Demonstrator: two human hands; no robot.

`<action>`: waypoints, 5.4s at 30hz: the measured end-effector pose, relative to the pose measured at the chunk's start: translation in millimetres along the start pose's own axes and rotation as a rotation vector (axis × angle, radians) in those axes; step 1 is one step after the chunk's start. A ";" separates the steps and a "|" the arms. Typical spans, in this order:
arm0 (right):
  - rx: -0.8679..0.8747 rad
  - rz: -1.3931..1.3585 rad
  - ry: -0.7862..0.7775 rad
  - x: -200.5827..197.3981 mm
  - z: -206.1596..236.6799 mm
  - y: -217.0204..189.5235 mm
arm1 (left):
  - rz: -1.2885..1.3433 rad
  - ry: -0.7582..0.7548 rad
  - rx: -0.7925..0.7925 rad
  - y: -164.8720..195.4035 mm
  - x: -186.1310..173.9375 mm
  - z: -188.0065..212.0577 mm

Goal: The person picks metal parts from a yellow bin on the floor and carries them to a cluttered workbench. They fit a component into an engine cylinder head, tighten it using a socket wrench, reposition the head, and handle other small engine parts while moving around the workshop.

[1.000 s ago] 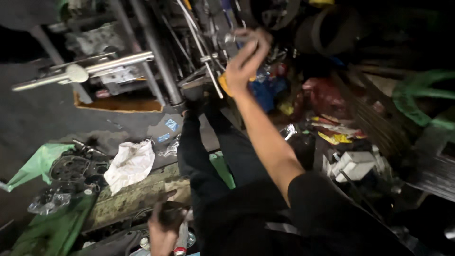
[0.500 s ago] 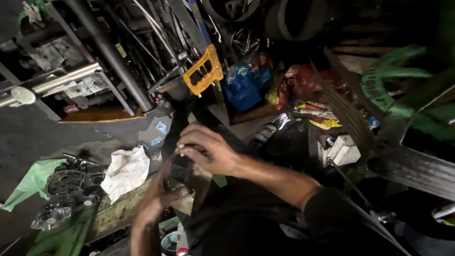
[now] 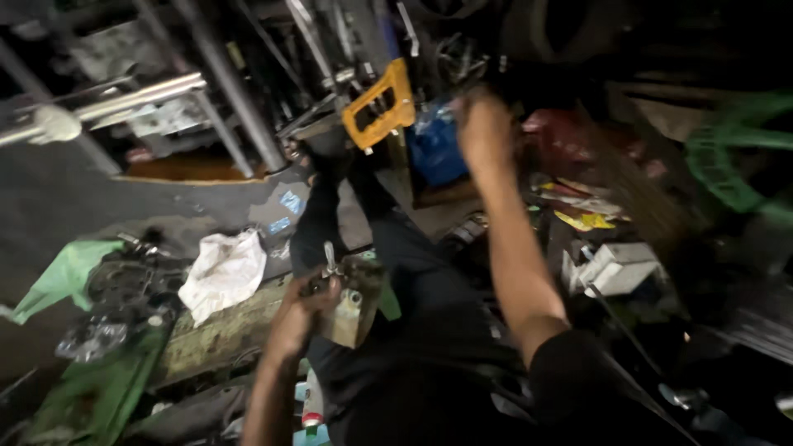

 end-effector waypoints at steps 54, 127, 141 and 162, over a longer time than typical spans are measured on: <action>-1.033 -0.428 -0.433 -210.0 332.1 -311.9 | 0.730 -0.079 0.828 28.2 -44.9 208.3; -0.172 -0.275 -1.831 12.9 579.6 -537.8 | 0.728 0.720 0.761 -184.5 -313.6 369.8; -0.528 -0.621 -1.488 147.9 681.0 -862.8 | 1.864 0.388 0.943 -365.6 -645.2 331.3; -1.220 -0.682 -0.773 100.2 668.9 -1322.8 | 0.825 0.975 1.303 -126.9 -1071.1 453.2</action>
Point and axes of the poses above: each hand's wrist, its own z-axis away from the middle knuckle, its own x-axis out of the palm, y = z × x, the point moved 9 cm from there along -z, towards the middle knuckle, and after that the axes turned 3 degrees about x, right-handed, at the moved point
